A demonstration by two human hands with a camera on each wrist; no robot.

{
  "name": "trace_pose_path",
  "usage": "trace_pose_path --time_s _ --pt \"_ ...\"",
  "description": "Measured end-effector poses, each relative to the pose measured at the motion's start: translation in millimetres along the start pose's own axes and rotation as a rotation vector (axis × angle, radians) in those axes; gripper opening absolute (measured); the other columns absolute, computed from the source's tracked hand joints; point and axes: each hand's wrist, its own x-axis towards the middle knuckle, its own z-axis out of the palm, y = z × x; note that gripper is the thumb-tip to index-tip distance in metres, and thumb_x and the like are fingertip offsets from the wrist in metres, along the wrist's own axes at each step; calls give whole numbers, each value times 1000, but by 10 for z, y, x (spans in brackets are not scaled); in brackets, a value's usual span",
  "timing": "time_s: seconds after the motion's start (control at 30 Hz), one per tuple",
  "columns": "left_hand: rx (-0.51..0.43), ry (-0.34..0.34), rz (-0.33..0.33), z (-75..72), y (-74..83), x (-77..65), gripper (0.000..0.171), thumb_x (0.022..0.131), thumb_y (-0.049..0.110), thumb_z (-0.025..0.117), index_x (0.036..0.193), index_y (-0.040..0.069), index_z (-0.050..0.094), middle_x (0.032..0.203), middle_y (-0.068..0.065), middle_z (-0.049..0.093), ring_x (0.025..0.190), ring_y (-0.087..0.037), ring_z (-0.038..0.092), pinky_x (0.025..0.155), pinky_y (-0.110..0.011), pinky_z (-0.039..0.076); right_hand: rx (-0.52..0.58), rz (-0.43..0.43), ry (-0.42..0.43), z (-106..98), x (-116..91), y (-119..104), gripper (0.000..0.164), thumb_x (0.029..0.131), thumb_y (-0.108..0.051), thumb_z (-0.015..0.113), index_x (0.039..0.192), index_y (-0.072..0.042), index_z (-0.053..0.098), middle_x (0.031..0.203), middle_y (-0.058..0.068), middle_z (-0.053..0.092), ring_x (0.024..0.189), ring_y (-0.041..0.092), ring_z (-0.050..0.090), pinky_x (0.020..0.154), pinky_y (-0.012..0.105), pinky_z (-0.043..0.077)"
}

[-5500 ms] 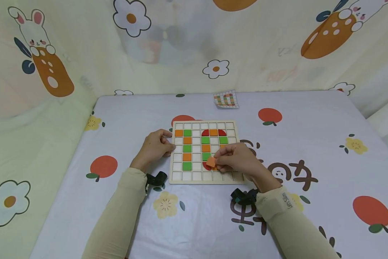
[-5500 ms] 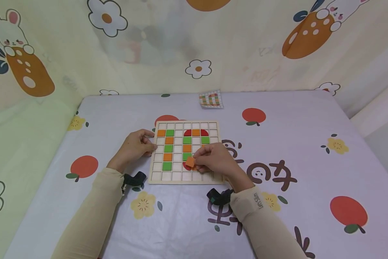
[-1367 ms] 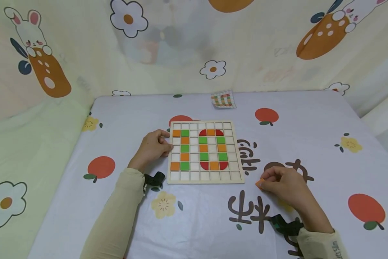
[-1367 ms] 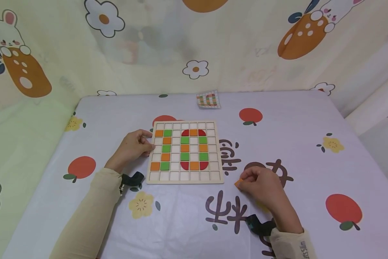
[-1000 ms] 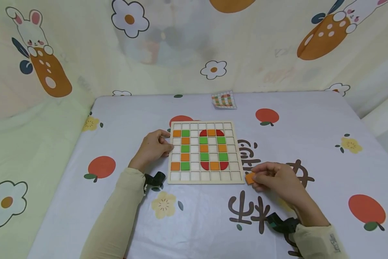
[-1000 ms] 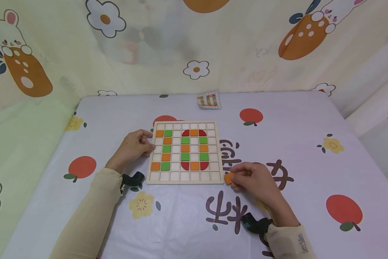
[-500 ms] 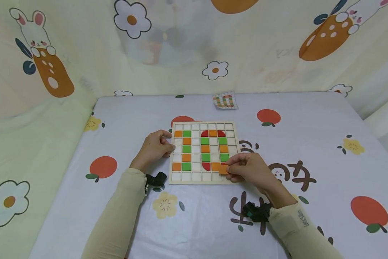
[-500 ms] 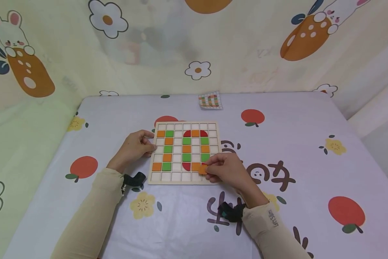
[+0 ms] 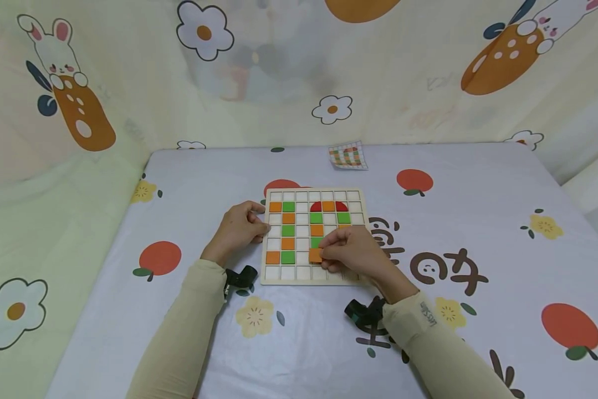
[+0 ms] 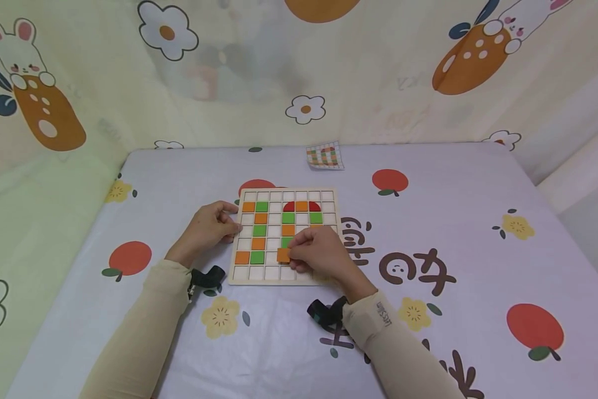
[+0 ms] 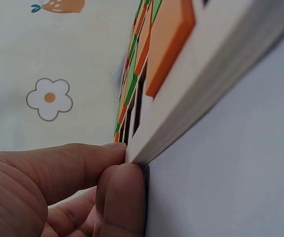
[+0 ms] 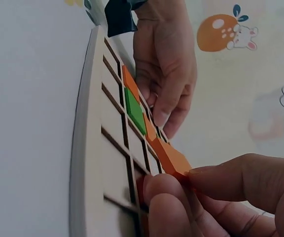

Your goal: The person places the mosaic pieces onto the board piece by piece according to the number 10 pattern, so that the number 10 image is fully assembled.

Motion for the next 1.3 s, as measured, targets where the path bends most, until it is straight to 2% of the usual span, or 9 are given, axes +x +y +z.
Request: trace_pose_path --time_s 0.2,0.37,1.3 --pt "-1 1 3 0 -12 8 43 95 13 77 134 5 60 91 -8 61 68 -16 65 64 -22 54 -37 -10 -6 113 68 -59 12 93 -3 73 103 4 72 86 14 75 67 18 72 64 28 62" --pt "-4 -1 6 1 -10 12 43 95 13 77 134 5 60 91 -8 61 67 -16 64 63 -22 54 -26 -1 -16 169 86 -78 10 93 -1 72 101 4 72 83 14 75 66 18 71 63 27 62" --pt "-29 0 -4 7 -11 10 42 96 10 76 133 6 60 94 -9 61 74 -17 64 65 -21 57 -121 21 -4 222 68 -137 5 93 -3 72 96 0 75 75 11 71 62 18 66 59 28 59"
